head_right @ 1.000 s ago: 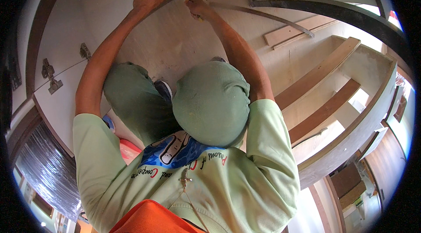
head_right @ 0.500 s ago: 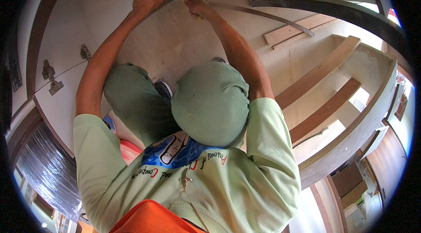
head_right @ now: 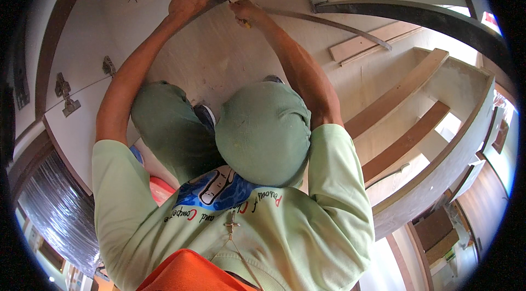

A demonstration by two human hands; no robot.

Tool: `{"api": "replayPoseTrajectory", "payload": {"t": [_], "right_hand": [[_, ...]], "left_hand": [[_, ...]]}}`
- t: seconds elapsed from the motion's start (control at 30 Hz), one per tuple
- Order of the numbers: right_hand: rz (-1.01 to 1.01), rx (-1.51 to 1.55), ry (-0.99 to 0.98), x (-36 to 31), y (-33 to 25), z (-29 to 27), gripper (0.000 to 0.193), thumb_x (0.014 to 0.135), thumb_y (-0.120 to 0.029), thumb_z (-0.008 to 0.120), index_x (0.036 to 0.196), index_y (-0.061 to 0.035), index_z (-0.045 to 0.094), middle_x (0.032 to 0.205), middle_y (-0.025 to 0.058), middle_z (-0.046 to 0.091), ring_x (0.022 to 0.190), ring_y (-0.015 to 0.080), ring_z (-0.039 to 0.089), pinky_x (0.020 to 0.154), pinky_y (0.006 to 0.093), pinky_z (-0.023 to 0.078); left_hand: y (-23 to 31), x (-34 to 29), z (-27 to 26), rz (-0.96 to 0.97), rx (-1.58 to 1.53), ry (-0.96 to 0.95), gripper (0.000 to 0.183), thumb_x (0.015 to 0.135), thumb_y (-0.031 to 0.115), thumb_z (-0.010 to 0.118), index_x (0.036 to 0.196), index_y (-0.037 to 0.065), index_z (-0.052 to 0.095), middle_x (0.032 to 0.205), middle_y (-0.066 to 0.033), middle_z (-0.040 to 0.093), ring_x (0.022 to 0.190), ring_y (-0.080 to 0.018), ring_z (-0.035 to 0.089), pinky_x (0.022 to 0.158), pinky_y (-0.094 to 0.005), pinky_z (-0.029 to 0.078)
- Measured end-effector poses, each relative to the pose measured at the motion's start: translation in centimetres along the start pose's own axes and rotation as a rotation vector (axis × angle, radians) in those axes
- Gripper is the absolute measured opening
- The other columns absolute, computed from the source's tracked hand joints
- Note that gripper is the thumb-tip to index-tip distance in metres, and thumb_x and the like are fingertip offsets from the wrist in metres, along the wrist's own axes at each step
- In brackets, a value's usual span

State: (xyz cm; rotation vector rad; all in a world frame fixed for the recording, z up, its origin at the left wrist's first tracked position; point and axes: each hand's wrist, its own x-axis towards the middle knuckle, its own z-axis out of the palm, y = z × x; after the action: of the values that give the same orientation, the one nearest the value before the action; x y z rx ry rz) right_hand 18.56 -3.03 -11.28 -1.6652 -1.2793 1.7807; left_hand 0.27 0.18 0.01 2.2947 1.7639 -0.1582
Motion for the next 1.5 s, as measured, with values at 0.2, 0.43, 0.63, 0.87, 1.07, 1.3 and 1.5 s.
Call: {"api": "replayPoseTrajectory", "payload": {"t": [0.2,0.43,0.63,0.87,1.07,1.3,1.5], "right_hand": [[-0.024,0.025,-0.078,0.5,0.5,-0.1,0.044,0.101,-0.034,0.044,0.076,-0.0004,0.058,0.053,0.0094,0.056,0.045,0.0221,0.055,0.046,0.0408,0.045],[-0.026,0.081,-0.017,-0.3,-0.3,0.3,0.04,0.1,-0.033,0.047,0.077,-0.0007,0.055,0.054,0.0105,0.055,0.043,0.0214,0.052,0.043,0.0407,0.042],[-0.026,0.034,-0.031,-1.7,-1.9,0.0,0.038,0.1,-0.032,0.047,0.082,0.0002,0.055,0.057,0.0116,0.056,0.042,0.0221,0.052,0.042,0.0412,0.042],[0.054,-0.105,-0.076,-2.8,-4.0,-0.7,0.039,0.097,-0.036,0.051,0.113,-0.0008,0.055,0.093,0.0115,0.061,0.077,0.0209,0.057,0.061,0.0393,0.048],[0.181,-0.134,-0.092,-4.0,-5.2,-1.1,0.053,0.096,-0.042,0.051,0.134,-0.0038,0.054,0.114,0.0121,0.063,0.097,0.0205,0.06,0.073,0.0381,0.05],[0.005,0.034,0.03,-4.8,-5.1,-0.3,0.028,0.099,-0.028,0.052,0.091,-0.0013,0.054,0.058,0.0083,0.054,0.044,0.0186,0.051,0.041,0.0376,0.041],[0.026,0.076,0.009,-5.4,-5.6,-0.8,0.032,0.101,-0.034,0.049,0.095,-0.0034,0.054,0.061,0.0079,0.054,0.045,0.0173,0.049,0.043,0.0353,0.041]], "left_hand": [[0.0,0.3,-0.1,-0.009,-0.008,-0.041,0.044,0.091,0.041,0.06,0.116,0.005,0.06,0.099,-0.0189,0.068,0.095,-0.0345,0.066,0.081,-0.0466,0.053],[0.1,0.1,-0.3,0.021,0.038,0.008,0.043,0.092,0.041,0.061,0.115,0.005,0.061,0.096,-0.0183,0.068,0.09,-0.0351,0.068,0.077,-0.0458,0.055],[0.2,-0.1,-0.5,0.026,0.024,0.004,0.041,0.091,0.041,0.06,0.111,0.004,0.062,0.095,-0.0184,0.069,0.09,-0.0351,0.068,0.077,-0.046,0.055],[0.1,-0.2,-0.5,0.057,-0.013,0.032,0.039,0.091,0.04,0.061,0.107,0.004,0.062,0.095,-0.0189,0.068,0.091,-0.0358,0.067,0.077,-0.0465,0.054],[0.0,-0.3,-0.5,0.084,-0.02,0.073,0.039,0.09,0.039,0.062,0.11,0.005,0.061,0.094,-0.018,0.068,0.092,-0.0362,0.067,0.076,-0.0467,0.054],[-0.1,-0.4,-0.4,0.128,-0.014,0.112,0.04,0.089,0.04,0.062,0.113,0.007,0.061,0.092,-0.0182,0.067,0.089,-0.0345,0.067,0.074,-0.0472,0.055],[-0.6,-0.5,0.4,0.192,0.031,0.221,0.043,0.091,0.042,0.06,0.113,0.005,0.06,0.089,-0.0183,0.067,0.082,-0.0339,0.068,0.069,-0.0473,0.056]]}}
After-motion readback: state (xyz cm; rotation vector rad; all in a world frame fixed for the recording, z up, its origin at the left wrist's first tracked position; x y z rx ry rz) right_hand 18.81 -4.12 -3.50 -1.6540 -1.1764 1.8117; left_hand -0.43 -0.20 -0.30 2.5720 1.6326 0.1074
